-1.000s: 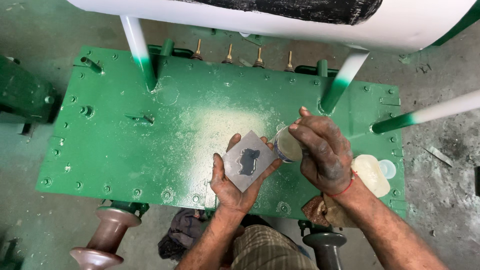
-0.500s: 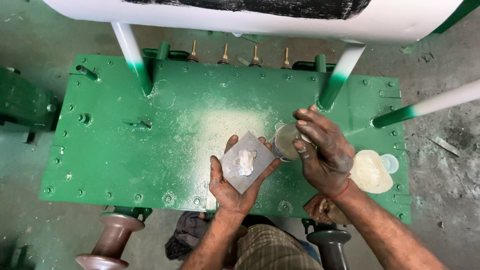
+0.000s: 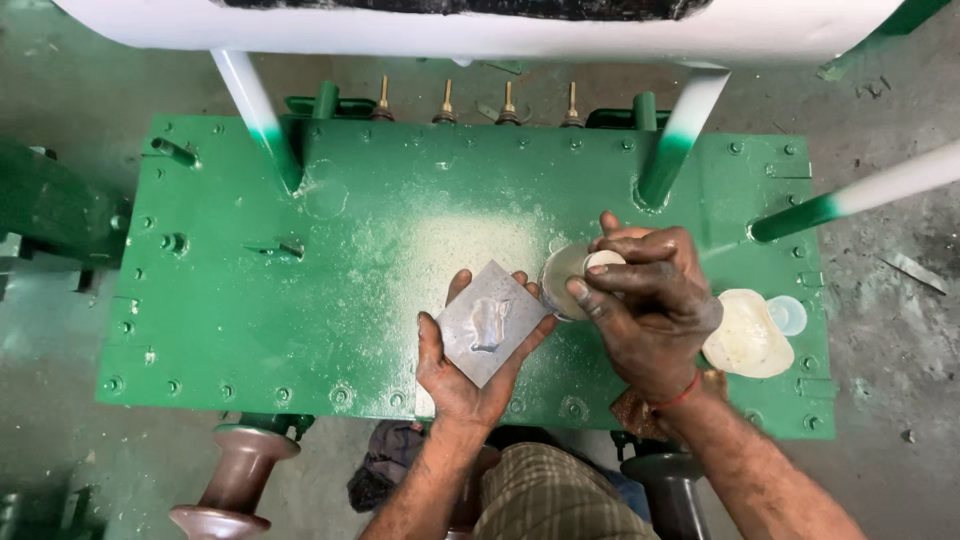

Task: The person cleans a rectangular metal plate by first wiping it with a cloth, then applying a liquid from a bottle and a white paste from a container. They rub the paste into the plate with the cloth and continue wiping the surface.

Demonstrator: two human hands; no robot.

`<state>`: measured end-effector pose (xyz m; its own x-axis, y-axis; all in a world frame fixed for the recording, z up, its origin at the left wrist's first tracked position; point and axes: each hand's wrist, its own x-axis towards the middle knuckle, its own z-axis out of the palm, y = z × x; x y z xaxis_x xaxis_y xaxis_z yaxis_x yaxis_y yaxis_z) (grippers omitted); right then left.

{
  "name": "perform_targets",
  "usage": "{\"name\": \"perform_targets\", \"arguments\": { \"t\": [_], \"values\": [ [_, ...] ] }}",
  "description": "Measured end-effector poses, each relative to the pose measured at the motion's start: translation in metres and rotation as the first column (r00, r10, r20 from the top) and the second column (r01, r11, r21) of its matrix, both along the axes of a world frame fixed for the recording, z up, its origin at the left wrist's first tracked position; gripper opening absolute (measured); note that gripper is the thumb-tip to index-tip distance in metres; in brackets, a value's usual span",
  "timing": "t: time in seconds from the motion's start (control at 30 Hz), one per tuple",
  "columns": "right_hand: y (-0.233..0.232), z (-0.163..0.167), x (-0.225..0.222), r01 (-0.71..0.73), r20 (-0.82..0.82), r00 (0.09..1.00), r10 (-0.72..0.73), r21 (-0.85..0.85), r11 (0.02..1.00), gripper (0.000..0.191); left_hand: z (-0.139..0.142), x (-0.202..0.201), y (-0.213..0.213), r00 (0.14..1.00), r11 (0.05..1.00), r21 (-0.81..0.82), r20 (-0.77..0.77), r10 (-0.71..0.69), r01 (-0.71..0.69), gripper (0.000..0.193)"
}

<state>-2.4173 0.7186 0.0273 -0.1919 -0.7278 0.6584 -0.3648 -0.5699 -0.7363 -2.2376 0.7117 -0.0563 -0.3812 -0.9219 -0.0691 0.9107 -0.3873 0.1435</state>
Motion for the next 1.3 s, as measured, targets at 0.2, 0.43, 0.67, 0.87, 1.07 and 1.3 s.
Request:
{"name": "perform_targets", "arguments": {
  "t": [0.2, 0.43, 0.67, 0.87, 1.07, 1.3],
  "values": [
    [-0.013, 0.011, 0.010, 0.035, -0.085, 0.995, -0.044, -0.110, 0.993, 0.023, 0.011, -0.001, -0.005, 0.999, 0.998, 0.036, 0.018, 0.045, -0.045, 0.067],
    [-0.018, -0.004, 0.007, 0.014, -0.020, 1.000, -0.016, -0.123, 0.992, 0.020, 0.032, -0.006, -0.009, 0.987, 0.971, 0.225, 0.155, 0.051, -0.085, 0.069],
    [-0.026, -0.026, 0.012, 0.157, 0.110, 0.981, -0.162, 0.049, 0.986, 0.026, 0.049, -0.013, -0.014, 0.971, 0.930, 0.347, 0.237, 0.038, -0.121, 0.070],
    [-0.016, -0.010, 0.000, 0.119, -0.052, 0.992, -0.115, 0.078, 0.990, 0.040, 0.040, -0.003, -0.017, 0.976, 0.984, 0.132, 0.198, 0.090, -0.117, 0.068],
    [-0.024, 0.004, -0.024, -0.104, -0.283, 0.952, 0.118, 0.062, 0.993, 0.033, 0.018, -0.003, -0.013, 0.998, 1.000, 0.009, 0.056, 0.005, -0.006, 0.070],
    [-0.023, 0.007, -0.036, -0.438, -0.032, 0.890, 0.454, 0.210, 0.874, 0.035, 0.008, -0.001, -0.009, 0.999, 1.000, 0.007, 0.047, 0.002, -0.003, 0.070]
  ]
}}
